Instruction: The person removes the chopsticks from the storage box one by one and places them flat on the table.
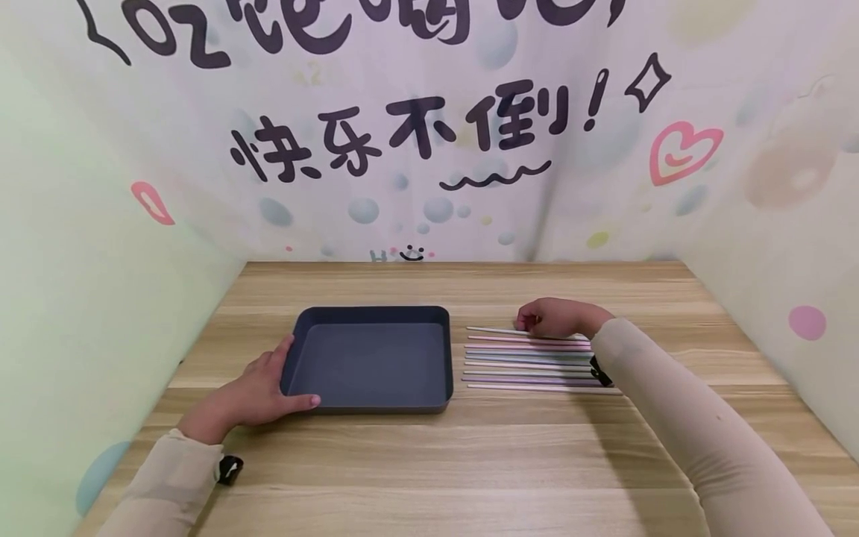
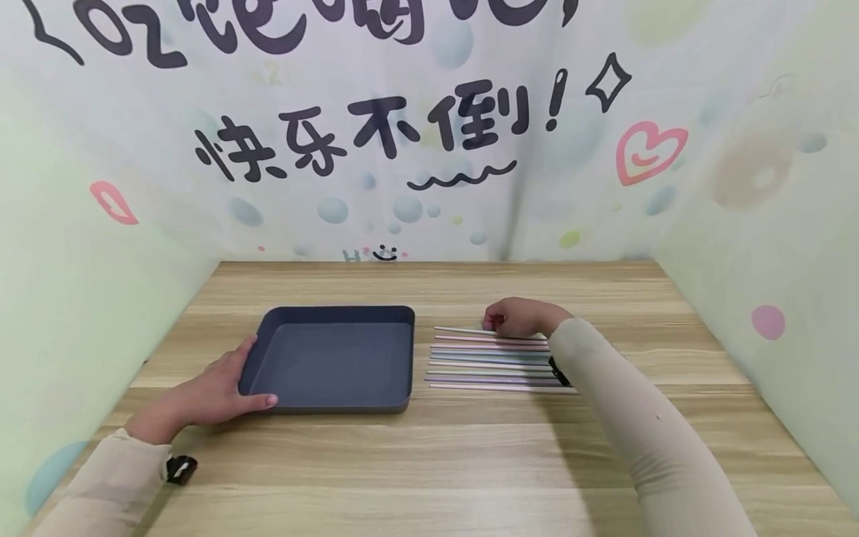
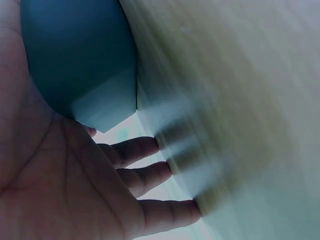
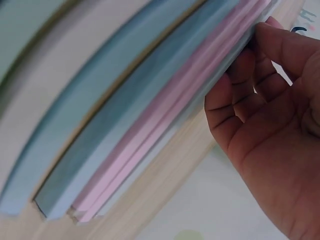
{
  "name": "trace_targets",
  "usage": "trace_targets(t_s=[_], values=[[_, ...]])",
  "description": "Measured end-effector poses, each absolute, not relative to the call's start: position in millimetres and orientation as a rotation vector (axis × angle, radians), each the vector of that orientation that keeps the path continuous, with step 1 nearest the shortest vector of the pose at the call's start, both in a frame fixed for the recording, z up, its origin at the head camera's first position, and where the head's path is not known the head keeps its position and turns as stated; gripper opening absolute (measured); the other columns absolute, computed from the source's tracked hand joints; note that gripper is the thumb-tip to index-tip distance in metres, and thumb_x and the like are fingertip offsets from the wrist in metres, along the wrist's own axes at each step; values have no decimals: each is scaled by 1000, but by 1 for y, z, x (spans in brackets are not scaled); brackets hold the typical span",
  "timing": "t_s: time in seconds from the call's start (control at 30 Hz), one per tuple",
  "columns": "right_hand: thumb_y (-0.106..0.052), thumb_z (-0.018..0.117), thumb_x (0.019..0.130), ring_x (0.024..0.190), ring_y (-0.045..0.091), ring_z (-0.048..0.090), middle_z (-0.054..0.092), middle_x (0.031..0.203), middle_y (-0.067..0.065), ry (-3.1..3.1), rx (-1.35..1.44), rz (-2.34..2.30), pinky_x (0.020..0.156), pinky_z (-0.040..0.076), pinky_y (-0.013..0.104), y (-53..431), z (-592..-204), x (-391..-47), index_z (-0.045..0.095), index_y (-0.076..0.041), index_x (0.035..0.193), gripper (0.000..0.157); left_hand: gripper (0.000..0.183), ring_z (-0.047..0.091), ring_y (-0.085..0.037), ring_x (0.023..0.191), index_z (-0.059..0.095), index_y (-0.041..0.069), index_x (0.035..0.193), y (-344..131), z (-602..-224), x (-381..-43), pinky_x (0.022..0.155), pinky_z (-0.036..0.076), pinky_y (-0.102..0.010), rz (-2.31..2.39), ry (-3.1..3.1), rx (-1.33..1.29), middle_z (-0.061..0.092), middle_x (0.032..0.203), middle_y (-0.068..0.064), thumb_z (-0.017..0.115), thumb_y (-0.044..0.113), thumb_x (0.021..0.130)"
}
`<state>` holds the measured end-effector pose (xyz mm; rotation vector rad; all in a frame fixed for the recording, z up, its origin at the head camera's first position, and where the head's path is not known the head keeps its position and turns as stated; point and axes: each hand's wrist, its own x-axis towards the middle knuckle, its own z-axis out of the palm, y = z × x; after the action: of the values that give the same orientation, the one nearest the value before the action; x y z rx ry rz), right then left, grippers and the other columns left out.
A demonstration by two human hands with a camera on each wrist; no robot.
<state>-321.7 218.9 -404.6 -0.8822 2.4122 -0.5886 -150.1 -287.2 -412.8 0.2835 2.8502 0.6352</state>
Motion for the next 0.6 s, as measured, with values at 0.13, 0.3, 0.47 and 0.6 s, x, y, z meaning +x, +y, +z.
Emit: trace_targets(t_s=[0.13, 0.3, 0.47, 0.6], values=[[8, 53, 87, 76, 16, 50, 54, 79, 0, 2416, -870, -593, 73, 41, 33, 220, -404, -321, 63, -3, 95, 17, 121, 30, -61, 131, 7, -10, 153, -287, -413, -151, 100, 34, -67, 634, 2849, 285, 27, 144, -45, 72, 62, 81], [8, 53, 87, 75, 16, 50, 53, 78, 0, 2406, -860, -592, 72, 41, 32, 220, -403, -322, 63, -4, 94, 17, 121, 29, -61, 131, 6, -10, 153, -287, -413, -152, 100, 34, -67, 635, 2845, 286, 27, 144, -45, 72, 62, 81], [9, 53, 87, 73, 15, 49, 52, 77, 0, 2389, -844, -597, 70, 41, 31, 219, -401, -322, 62, -3, 94, 16, 120, 30, -61, 131, 7, -10, 153, -287, -413, -152, 100, 34, -67, 641, 2846, 291, 27, 144, -45, 72, 61, 81], [9, 52, 88, 73, 15, 48, 52, 78, 1, 2375, -830, -611, 70, 40, 31, 218, -400, -321, 62, -2, 96, 17, 120, 30, -61, 131, 7, -10, 152, -287, -412, -151, 100, 34, -67, 640, 2844, 292, 27, 144, -45, 72, 61, 81]])
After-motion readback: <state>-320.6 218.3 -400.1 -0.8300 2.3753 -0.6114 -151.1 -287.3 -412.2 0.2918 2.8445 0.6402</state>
